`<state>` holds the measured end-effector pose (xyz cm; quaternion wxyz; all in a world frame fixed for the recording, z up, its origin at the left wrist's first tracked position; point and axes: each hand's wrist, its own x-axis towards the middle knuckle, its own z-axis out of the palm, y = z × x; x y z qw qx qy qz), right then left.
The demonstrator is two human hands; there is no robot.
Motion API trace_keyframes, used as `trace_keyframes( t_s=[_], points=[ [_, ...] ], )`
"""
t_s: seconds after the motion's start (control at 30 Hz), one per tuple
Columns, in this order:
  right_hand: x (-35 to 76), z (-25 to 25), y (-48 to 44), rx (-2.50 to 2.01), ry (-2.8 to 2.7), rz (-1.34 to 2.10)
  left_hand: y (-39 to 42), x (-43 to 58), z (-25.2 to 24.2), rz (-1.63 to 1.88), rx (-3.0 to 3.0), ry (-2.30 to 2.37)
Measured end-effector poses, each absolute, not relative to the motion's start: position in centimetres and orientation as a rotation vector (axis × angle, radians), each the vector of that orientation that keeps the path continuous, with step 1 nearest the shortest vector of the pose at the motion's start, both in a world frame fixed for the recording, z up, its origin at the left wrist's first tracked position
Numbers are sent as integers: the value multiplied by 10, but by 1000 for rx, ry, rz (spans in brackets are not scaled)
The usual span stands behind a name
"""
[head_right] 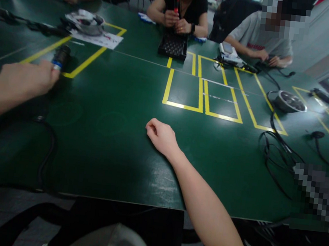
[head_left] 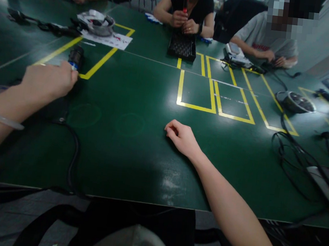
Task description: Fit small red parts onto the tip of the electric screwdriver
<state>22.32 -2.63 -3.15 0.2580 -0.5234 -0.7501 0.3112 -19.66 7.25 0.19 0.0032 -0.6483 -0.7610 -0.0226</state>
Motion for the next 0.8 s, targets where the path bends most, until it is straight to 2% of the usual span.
trace_keyframes(
  t_s=[0.4, 0.8],
  points=[
    [221, -32, -27, -1412, -2043, 813, -20, -60, 27, 247, -2131, -1893],
    [222, -29, -31, -1345, -1983, 962, -51, 34, 11, 8, -2499, -1598]
  ],
)
